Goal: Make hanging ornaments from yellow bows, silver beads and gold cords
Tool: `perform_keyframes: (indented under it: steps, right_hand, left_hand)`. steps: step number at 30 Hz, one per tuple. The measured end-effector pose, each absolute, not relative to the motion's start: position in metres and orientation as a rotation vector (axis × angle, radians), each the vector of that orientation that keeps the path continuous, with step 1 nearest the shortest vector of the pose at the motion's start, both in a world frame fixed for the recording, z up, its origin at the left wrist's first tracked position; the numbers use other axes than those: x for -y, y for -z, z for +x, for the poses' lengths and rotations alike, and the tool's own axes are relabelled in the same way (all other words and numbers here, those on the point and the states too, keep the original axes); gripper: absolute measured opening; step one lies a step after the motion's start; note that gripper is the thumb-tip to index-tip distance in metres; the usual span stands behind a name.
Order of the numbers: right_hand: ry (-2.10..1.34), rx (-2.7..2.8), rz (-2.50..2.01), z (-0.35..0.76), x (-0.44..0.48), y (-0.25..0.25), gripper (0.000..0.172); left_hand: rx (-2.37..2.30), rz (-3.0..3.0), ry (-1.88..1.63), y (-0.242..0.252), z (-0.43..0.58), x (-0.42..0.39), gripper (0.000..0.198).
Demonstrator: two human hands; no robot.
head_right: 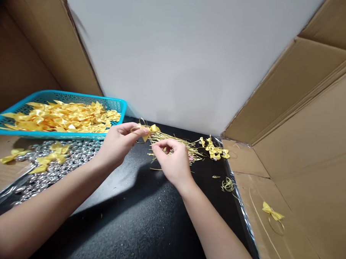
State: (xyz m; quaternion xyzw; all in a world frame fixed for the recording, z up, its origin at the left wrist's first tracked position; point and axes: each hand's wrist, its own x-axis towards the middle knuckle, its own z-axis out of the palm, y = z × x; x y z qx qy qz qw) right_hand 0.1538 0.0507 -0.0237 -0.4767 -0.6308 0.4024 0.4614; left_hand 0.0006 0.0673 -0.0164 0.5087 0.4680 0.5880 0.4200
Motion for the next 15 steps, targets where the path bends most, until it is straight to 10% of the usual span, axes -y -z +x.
perform_keyframes:
  steps: [15]
  right_hand:
    - [-1.221,2.306,-0.783,0.192,-0.04,-0.011,0.011]
  left_hand:
    - [-1.206,1.05,-1.576,0.014,-0.012,-0.078,0.016]
